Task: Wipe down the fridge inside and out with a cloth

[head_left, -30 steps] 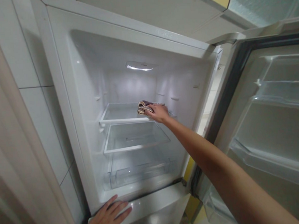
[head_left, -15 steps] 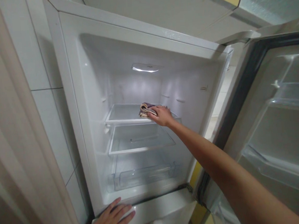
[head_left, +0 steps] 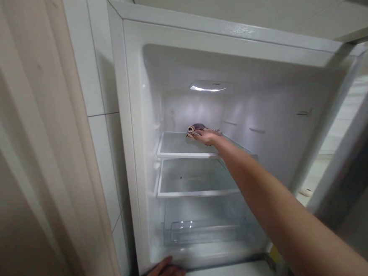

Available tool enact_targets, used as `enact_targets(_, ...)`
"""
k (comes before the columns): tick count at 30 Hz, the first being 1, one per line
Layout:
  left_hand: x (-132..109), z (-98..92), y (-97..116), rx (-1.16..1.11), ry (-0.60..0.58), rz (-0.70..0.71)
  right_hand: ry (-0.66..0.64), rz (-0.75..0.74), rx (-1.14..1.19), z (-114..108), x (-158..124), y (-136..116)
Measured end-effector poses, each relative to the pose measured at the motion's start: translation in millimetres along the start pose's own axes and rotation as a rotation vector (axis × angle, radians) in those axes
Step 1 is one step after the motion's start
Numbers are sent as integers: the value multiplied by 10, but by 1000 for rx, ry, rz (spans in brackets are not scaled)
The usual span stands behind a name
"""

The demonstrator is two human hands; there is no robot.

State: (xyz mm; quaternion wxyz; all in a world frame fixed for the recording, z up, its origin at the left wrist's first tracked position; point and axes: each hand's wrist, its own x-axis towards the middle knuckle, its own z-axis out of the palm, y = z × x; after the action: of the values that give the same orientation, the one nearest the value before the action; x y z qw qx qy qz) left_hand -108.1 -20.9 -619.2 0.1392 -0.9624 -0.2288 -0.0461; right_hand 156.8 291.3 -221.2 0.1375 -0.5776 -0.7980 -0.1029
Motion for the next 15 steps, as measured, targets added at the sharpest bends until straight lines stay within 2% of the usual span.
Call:
enact_targets(5,-51,51,36,123,132,10,-91,-184,97,79,269,-941)
enact_targets(8,-64,85,78,155,166,-5,-109,-239,127,80,235,-1236)
enact_targets(11,-59,104,101,134,124,2,-122,-286,154,19,93,-1187)
enact_targets(15,-48,108,113,59,54,-4,-129,-330,182,-91,-110,-789)
